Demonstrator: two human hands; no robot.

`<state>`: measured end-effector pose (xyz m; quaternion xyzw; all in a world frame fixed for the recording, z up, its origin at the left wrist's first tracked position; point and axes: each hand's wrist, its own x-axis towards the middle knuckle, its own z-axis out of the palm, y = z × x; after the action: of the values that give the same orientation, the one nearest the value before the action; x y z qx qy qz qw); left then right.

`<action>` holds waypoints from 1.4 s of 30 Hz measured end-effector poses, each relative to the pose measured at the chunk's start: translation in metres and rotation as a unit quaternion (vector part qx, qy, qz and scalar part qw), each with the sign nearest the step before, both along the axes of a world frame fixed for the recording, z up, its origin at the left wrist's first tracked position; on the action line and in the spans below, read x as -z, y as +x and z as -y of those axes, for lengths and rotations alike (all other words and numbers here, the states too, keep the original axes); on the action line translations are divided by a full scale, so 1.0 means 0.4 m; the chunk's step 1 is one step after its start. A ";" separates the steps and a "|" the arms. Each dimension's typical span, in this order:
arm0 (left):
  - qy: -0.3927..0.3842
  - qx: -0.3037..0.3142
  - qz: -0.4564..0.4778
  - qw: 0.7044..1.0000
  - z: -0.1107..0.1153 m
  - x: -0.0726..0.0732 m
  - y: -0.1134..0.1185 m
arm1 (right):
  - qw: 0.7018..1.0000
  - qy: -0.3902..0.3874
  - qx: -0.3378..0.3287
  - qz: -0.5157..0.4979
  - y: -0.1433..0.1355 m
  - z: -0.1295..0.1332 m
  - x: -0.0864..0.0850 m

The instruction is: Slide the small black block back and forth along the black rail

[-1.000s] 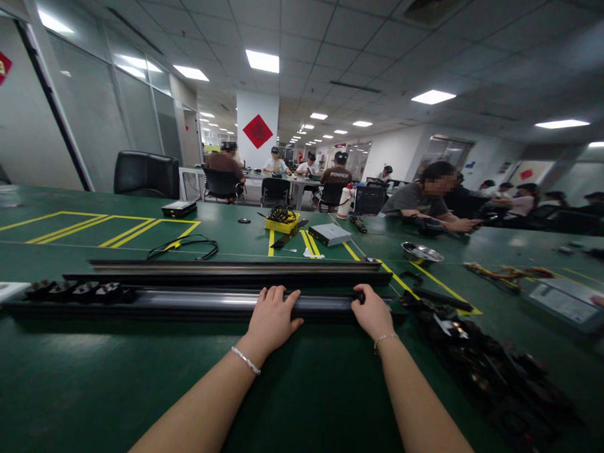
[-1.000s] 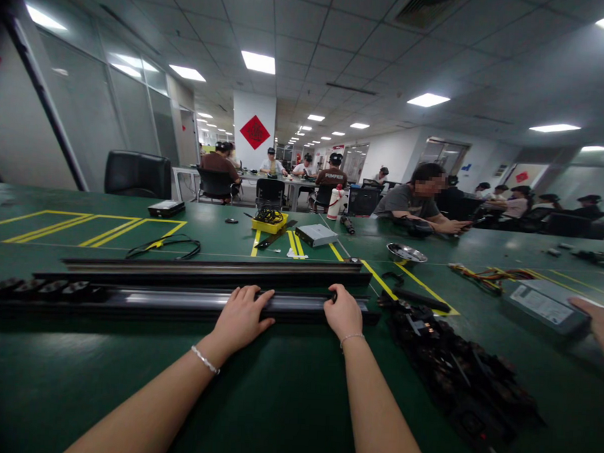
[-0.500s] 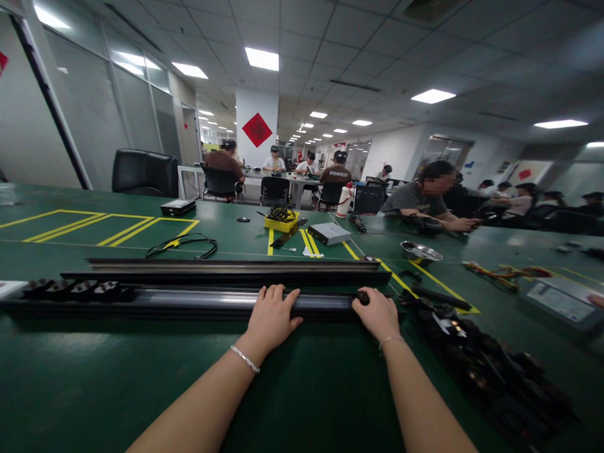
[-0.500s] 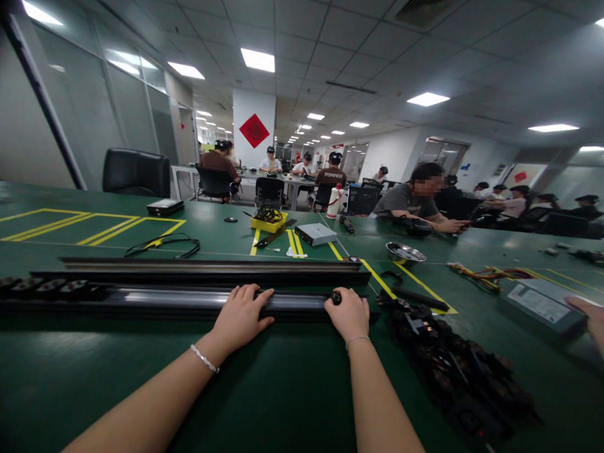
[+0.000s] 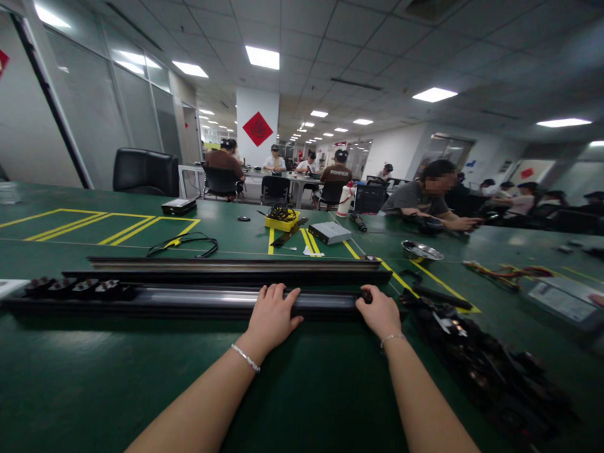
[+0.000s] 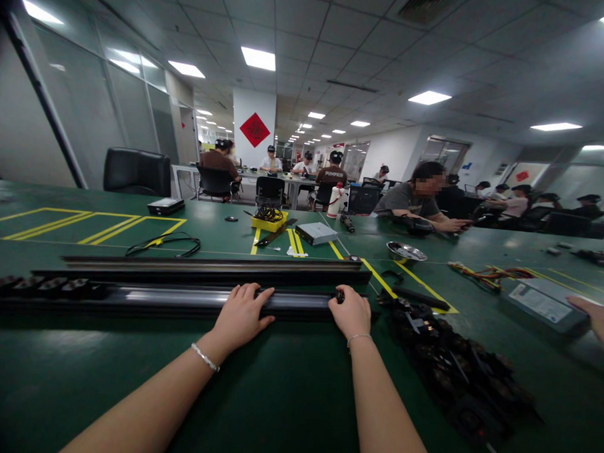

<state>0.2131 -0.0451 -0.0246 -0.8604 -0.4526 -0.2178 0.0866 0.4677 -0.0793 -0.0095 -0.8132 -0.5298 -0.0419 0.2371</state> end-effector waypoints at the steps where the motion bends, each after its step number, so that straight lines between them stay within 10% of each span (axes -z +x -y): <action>1: 0.000 0.000 0.001 1.000 0.000 0.001 0.000 | 1.000 -0.002 0.000 -0.002 0.000 0.000 -0.001; 42: -0.024 -0.004 -0.001 1.000 0.007 -0.016 0.000 | 1.000 -0.009 0.008 -0.011 0.009 -0.001 0.004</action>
<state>0.2133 -0.0478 -0.0183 -0.8605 -0.4610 -0.2059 0.0676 0.4713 -0.0788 -0.0111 -0.8197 -0.5212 -0.0298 0.2358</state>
